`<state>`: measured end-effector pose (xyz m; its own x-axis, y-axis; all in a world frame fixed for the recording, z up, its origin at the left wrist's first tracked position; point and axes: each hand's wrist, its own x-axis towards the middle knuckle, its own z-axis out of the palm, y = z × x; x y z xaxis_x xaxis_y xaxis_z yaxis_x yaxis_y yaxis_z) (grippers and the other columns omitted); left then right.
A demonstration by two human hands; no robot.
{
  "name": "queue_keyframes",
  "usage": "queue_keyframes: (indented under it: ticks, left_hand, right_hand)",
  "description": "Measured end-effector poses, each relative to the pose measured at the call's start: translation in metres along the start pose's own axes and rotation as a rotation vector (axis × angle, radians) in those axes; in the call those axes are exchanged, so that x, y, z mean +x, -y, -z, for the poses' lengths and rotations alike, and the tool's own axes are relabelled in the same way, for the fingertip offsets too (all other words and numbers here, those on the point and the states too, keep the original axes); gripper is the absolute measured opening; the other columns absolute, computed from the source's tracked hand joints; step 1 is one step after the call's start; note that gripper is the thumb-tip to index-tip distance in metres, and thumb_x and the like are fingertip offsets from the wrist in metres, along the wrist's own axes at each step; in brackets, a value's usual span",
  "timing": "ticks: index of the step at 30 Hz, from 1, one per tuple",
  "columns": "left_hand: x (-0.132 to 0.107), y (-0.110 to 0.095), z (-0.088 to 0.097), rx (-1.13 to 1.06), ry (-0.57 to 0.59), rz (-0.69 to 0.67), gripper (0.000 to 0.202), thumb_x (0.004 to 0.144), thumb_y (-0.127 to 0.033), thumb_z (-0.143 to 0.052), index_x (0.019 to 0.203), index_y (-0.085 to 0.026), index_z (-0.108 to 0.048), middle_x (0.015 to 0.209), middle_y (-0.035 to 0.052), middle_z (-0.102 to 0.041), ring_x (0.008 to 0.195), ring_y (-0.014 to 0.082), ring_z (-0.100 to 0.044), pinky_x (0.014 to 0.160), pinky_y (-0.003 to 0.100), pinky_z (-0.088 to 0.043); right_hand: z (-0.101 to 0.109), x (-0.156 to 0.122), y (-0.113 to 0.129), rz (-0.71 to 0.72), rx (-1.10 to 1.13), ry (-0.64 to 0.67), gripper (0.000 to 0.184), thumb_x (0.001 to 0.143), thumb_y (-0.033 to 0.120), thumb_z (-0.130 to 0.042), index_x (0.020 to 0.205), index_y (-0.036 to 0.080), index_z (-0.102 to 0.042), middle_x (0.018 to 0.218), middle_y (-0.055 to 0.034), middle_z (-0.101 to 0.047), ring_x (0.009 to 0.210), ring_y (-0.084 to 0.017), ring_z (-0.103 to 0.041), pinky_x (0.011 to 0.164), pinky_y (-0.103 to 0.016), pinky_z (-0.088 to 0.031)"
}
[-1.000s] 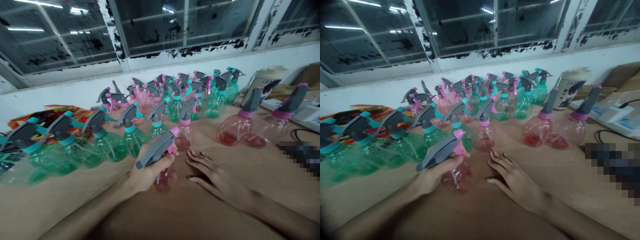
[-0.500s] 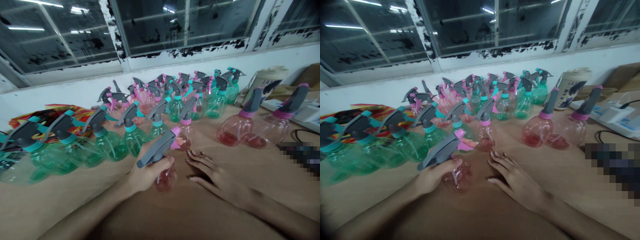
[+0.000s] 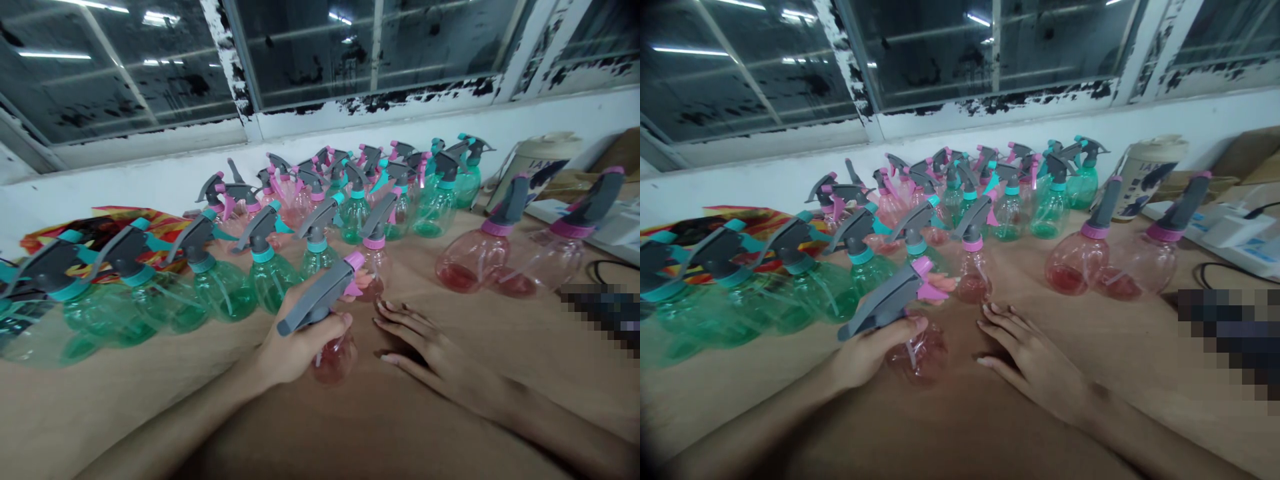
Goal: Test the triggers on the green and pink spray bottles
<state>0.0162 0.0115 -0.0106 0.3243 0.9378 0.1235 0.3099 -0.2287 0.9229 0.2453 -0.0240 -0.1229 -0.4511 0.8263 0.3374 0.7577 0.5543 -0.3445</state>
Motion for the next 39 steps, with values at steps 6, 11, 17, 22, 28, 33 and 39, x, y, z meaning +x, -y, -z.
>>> queue_keyframes:
  ticks: [6, 11, 17, 22, 28, 33, 39]
  left_hand:
    - [0.002, 0.004, 0.002, -0.023, 0.12, 0.028, 0.014, 0.071, -0.031, -0.059, 0.062, -0.02, -0.058, 0.058, -0.0019, -0.059, 0.052, 0.0142, -0.055, 0.049, 0.025, -0.046]
    - [0.004, -0.001, -0.001, -0.07, 0.113, -0.021, 0.008, 0.072, -0.026, -0.061, 0.075, -0.021, -0.056, 0.068, -0.0026, -0.059, 0.061, 0.0139, -0.056, 0.058, 0.026, -0.046]
    - [0.004, -0.008, 0.0, -0.109, 0.124, -0.131, 0.009, 0.075, -0.023, -0.06, 0.071, -0.02, -0.053, 0.064, -0.0051, -0.05, 0.057, 0.0109, -0.047, 0.057, 0.024, -0.04]
    - [0.003, -0.006, 0.001, -0.028, 0.053, -0.132, 0.007, 0.073, -0.027, -0.056, 0.069, -0.022, -0.054, 0.062, -0.0039, -0.052, 0.056, 0.0133, -0.048, 0.056, 0.027, -0.04]
    - [0.004, -0.004, -0.004, 0.078, 0.057, -0.061, 0.014, 0.071, -0.03, -0.055, 0.059, -0.023, -0.052, 0.053, -0.0042, -0.05, 0.049, 0.0132, -0.045, 0.047, 0.025, -0.038]
    - [0.002, -0.006, -0.004, 0.079, 0.047, -0.077, 0.014, 0.071, -0.027, -0.055, 0.058, -0.023, -0.052, 0.052, -0.0047, -0.049, 0.047, 0.0127, -0.044, 0.046, 0.025, -0.037]
    - [0.003, -0.006, -0.003, 0.1, 0.025, -0.046, 0.009, 0.07, -0.029, -0.055, 0.064, -0.024, -0.052, 0.054, -0.0044, -0.051, 0.051, 0.014, -0.047, 0.048, 0.026, -0.038]
  right_hand:
    - [-0.003, -0.002, -0.004, 0.01, -0.009, 0.008, 0.049, 0.091, 0.04, -0.049, 0.136, 0.021, -0.044, 0.141, -0.0073, -0.047, 0.132, -0.023, -0.038, 0.108, -0.049, -0.034]
    - [-0.005, -0.003, -0.005, 0.021, 0.0, 0.0, 0.051, 0.09, 0.039, -0.05, 0.138, 0.023, -0.041, 0.142, -0.0064, -0.046, 0.132, -0.023, -0.038, 0.108, -0.049, -0.033]
    - [-0.003, -0.002, -0.003, 0.013, -0.001, -0.005, 0.05, 0.09, 0.04, -0.05, 0.137, 0.023, -0.043, 0.14, -0.0071, -0.048, 0.132, -0.024, -0.039, 0.108, -0.05, -0.033]
    - [-0.002, -0.001, -0.002, 0.002, 0.0, -0.01, 0.048, 0.09, 0.04, -0.049, 0.135, 0.023, -0.046, 0.139, -0.0076, -0.049, 0.13, -0.024, -0.041, 0.107, -0.05, -0.035]
    - [-0.004, -0.003, -0.004, 0.014, 0.009, -0.015, 0.051, 0.09, 0.04, -0.05, 0.137, 0.025, -0.042, 0.139, -0.0061, -0.049, 0.131, -0.024, -0.039, 0.108, -0.05, -0.034]
    - [-0.003, -0.002, -0.003, 0.0, -0.002, 0.006, 0.05, 0.091, 0.041, -0.049, 0.137, 0.023, -0.043, 0.14, -0.0067, -0.048, 0.133, -0.023, -0.038, 0.109, -0.049, -0.033]
    - [-0.002, -0.001, -0.002, -0.001, 0.007, -0.011, 0.049, 0.09, 0.04, -0.05, 0.136, 0.024, -0.044, 0.139, -0.0064, -0.05, 0.131, -0.024, -0.04, 0.108, -0.049, -0.034]
